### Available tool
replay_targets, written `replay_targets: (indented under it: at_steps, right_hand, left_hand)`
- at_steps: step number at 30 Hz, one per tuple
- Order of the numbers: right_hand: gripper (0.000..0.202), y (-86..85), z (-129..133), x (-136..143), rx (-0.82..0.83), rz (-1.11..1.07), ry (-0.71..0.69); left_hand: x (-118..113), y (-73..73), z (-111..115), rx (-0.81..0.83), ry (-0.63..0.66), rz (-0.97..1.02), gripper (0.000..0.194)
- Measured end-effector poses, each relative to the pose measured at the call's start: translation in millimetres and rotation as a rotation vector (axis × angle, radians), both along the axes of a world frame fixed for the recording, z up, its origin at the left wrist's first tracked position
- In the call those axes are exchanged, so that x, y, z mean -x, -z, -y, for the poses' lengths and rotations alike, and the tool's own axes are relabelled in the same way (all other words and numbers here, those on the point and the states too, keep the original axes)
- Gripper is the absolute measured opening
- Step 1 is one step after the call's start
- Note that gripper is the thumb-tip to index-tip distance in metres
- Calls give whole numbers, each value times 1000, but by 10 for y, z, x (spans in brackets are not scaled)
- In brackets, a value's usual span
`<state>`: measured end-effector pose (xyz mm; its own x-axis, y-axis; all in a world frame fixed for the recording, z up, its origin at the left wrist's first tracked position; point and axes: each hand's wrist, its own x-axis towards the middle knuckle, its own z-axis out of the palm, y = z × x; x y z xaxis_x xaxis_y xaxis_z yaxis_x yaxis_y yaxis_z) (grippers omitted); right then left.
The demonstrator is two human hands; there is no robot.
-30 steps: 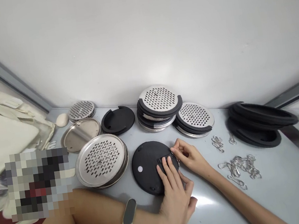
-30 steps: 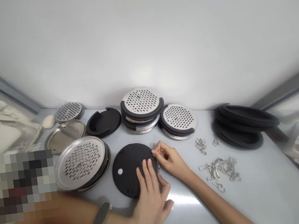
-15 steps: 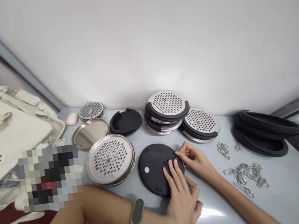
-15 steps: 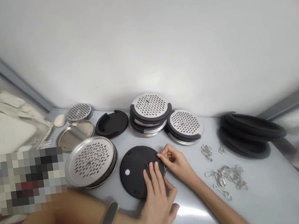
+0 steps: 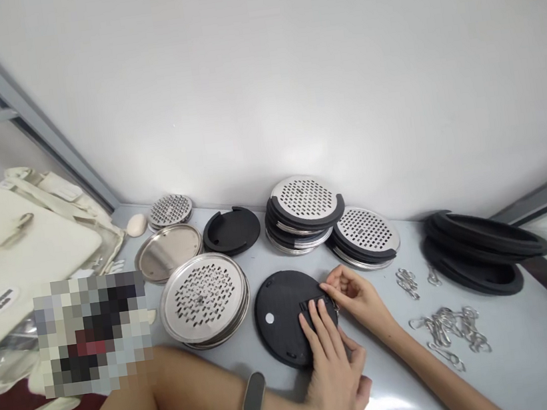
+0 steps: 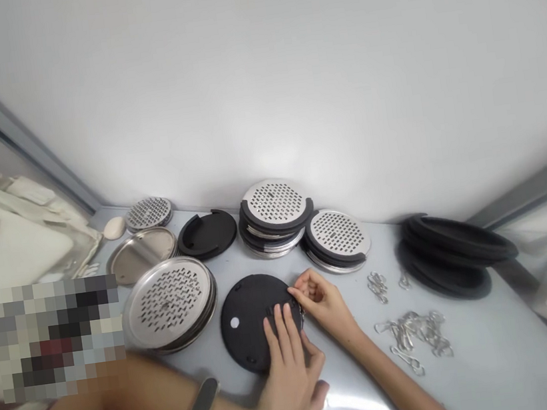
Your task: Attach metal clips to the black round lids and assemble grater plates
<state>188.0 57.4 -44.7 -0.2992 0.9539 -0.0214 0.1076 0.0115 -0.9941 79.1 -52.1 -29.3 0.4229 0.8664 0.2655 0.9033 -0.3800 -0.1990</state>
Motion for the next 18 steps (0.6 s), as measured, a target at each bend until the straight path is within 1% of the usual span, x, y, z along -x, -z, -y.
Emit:
replay_targets:
  at_steps: [6,12,18]
  right_hand:
    - [28,-2,-27,8,-9,-36,13]
    - [30,-3,-56,7,25,-49,-5]
    - [28,-73,-40,5,44,-42,-45]
  left_hand:
    - [-5,24,-2,0,-10,38,55]
    - [-15,41,1,-6,-11,8,56]
    - [-25,106,2,7,-14,55,59]
